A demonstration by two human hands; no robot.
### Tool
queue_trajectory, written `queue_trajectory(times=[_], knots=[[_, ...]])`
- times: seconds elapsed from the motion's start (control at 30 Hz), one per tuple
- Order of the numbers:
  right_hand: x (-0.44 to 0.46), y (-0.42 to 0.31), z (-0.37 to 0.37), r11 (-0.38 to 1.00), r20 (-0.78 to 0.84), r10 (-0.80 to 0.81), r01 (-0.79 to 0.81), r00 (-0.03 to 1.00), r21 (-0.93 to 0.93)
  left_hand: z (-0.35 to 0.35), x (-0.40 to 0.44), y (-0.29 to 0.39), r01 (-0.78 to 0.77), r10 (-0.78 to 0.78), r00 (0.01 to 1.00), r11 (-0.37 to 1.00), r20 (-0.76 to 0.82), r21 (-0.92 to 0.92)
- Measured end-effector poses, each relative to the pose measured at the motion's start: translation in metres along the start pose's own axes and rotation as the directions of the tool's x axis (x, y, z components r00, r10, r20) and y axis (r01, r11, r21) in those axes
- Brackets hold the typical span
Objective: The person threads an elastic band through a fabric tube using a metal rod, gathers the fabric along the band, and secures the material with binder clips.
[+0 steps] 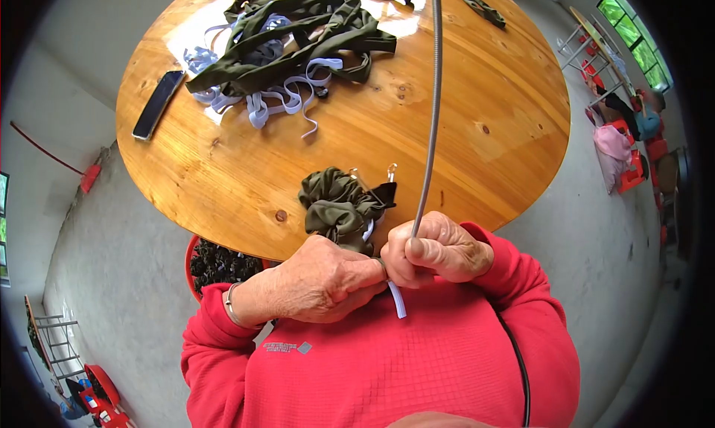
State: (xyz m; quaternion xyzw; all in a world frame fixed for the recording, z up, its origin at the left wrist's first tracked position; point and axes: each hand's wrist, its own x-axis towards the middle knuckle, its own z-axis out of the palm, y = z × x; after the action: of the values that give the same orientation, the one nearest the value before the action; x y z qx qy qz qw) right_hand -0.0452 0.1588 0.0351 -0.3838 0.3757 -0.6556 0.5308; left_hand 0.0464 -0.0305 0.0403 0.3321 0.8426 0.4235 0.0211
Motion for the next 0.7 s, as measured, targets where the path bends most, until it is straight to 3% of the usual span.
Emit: queue_trajectory(times=[0.1, 0.2, 0.47, 0.5, 0.67, 0.7], knots=[[0.001, 0.0, 0.0, 0.999, 0.019, -0.036, 0.036, 0.999, -0.038, -0.003, 0.003, -0.008, -0.132, 0.132, 0.991, 0.991, 0.01, 0.007], [-0.002, -0.005, 0.003, 0.992, -0.027, -0.107, 0.105, 0.994, -0.07, -0.015, 0.006, -0.009, -0.152, 0.15, 0.987, 0.988, 0.057, 0.035], [-0.01, -0.012, 0.007, 0.977, -0.141, -0.207, 0.196, 0.968, -0.086, -0.025, 0.006, -0.016, -0.114, 0.117, 0.993, 0.984, 0.009, -0.133], [-0.009, -0.018, 0.005, 0.973, -0.157, -0.222, 0.208, 0.962, -0.1, -0.03, 0.006, -0.014, -0.068, 0.074, 0.994, 0.994, 0.078, -0.084], [-0.034, -0.027, -0.013, 0.975, -0.289, -0.216, 0.19, 0.932, -0.115, -0.037, -0.01, -0.025, 0.01, -0.02, 0.993, 0.996, -0.115, -0.091], [-0.03, -0.028, -0.016, 0.971, -0.292, -0.225, 0.19, 0.93, -0.142, -0.039, -0.011, -0.028, 0.022, -0.035, 0.996, 0.99, -0.087, -0.142]])
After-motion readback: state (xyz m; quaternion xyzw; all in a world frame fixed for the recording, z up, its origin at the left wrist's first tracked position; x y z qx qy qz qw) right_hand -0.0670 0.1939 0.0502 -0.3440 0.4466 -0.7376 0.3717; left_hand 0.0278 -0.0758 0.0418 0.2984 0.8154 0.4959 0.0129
